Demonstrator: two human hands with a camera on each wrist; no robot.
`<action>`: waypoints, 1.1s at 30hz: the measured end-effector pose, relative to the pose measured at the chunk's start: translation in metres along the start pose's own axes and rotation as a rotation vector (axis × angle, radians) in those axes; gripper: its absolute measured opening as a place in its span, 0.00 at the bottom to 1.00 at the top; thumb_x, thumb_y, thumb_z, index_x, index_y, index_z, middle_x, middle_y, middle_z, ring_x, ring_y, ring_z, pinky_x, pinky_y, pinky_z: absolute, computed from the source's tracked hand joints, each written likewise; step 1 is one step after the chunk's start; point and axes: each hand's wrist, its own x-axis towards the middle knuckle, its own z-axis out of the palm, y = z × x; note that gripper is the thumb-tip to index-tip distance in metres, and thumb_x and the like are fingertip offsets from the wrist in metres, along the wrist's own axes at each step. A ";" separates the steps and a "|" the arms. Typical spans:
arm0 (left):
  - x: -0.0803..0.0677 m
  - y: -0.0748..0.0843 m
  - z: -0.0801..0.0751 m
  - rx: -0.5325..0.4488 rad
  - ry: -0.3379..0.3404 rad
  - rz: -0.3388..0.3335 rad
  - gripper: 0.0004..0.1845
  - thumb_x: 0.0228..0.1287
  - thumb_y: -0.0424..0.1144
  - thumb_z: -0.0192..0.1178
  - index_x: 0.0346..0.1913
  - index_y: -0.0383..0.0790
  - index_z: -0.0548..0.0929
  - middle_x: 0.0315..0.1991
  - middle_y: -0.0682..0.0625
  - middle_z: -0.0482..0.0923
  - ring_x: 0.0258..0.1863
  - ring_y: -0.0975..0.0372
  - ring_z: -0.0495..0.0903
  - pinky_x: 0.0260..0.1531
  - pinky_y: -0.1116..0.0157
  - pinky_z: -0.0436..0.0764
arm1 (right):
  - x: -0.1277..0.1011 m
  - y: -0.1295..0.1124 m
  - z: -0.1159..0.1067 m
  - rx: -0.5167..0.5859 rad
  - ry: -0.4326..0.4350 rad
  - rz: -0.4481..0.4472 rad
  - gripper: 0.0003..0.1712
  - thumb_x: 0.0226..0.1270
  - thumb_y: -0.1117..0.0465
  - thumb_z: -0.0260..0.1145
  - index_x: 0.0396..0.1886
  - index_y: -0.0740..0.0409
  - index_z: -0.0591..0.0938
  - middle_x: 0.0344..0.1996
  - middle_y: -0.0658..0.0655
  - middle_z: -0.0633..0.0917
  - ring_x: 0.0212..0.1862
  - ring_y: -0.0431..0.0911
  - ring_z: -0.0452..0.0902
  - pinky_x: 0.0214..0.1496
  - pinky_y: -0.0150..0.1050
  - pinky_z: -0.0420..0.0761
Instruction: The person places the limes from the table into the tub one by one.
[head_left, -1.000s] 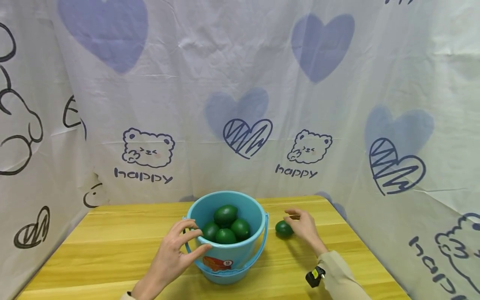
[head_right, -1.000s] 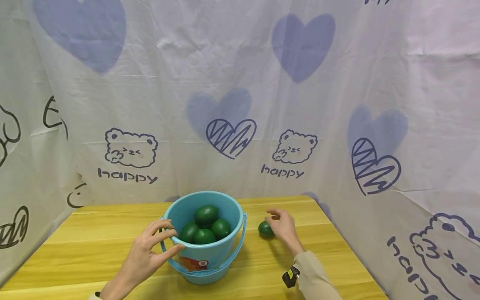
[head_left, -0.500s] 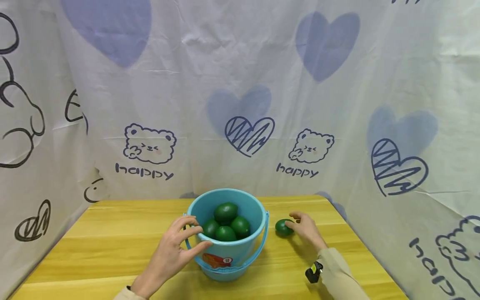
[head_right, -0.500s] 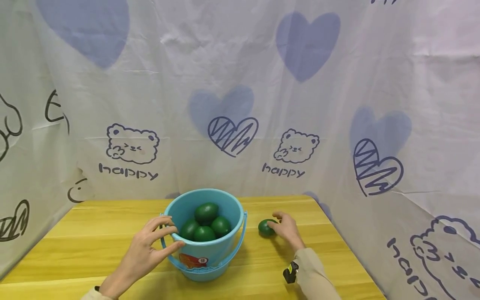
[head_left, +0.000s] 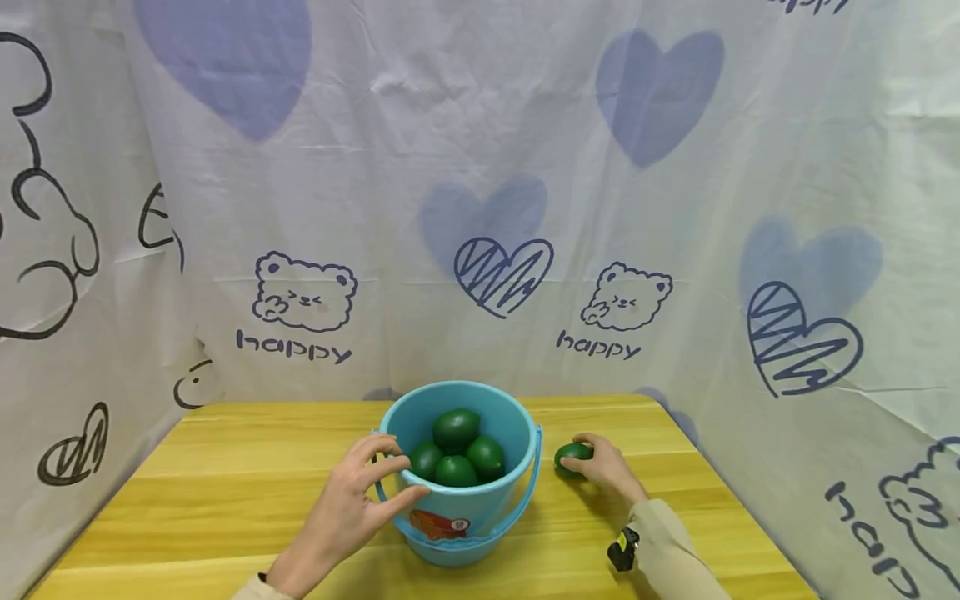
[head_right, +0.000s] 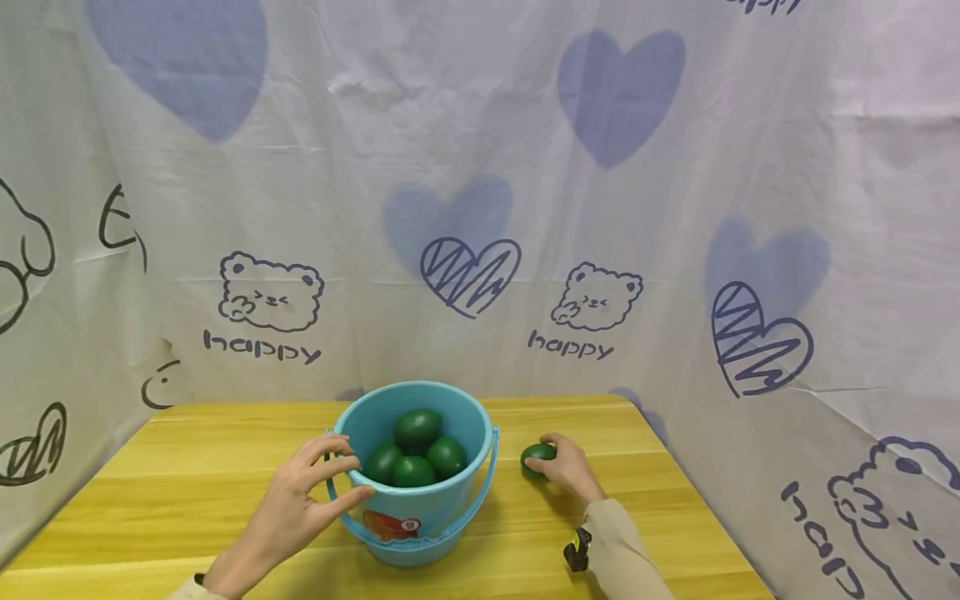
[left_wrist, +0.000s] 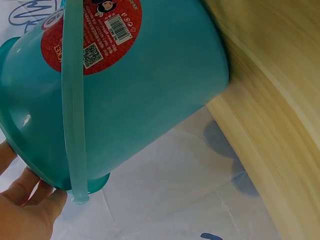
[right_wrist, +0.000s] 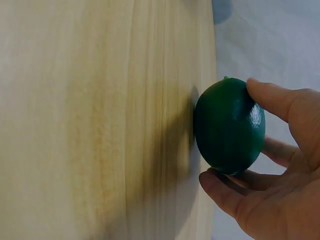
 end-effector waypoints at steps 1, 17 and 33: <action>-0.001 0.000 0.000 0.000 0.003 0.002 0.16 0.48 0.50 0.76 0.40 0.50 0.88 0.48 0.57 0.78 0.53 0.62 0.75 0.51 0.51 0.83 | 0.000 0.000 0.001 -0.001 0.004 0.002 0.33 0.61 0.53 0.72 0.61 0.65 0.74 0.55 0.71 0.79 0.51 0.59 0.78 0.50 0.54 0.82; -0.002 -0.001 0.000 0.004 -0.001 -0.001 0.16 0.48 0.52 0.76 0.39 0.52 0.88 0.47 0.59 0.77 0.52 0.62 0.75 0.51 0.51 0.83 | 0.005 0.002 0.009 -0.015 0.017 0.029 0.35 0.50 0.50 0.79 0.53 0.64 0.78 0.46 0.64 0.82 0.44 0.53 0.78 0.44 0.48 0.82; 0.000 -0.001 0.000 0.007 0.010 0.019 0.15 0.48 0.51 0.76 0.38 0.51 0.88 0.46 0.59 0.77 0.51 0.63 0.75 0.50 0.52 0.83 | 0.003 -0.022 0.002 0.174 0.099 0.053 0.33 0.48 0.54 0.80 0.49 0.60 0.73 0.45 0.66 0.79 0.42 0.54 0.78 0.37 0.42 0.82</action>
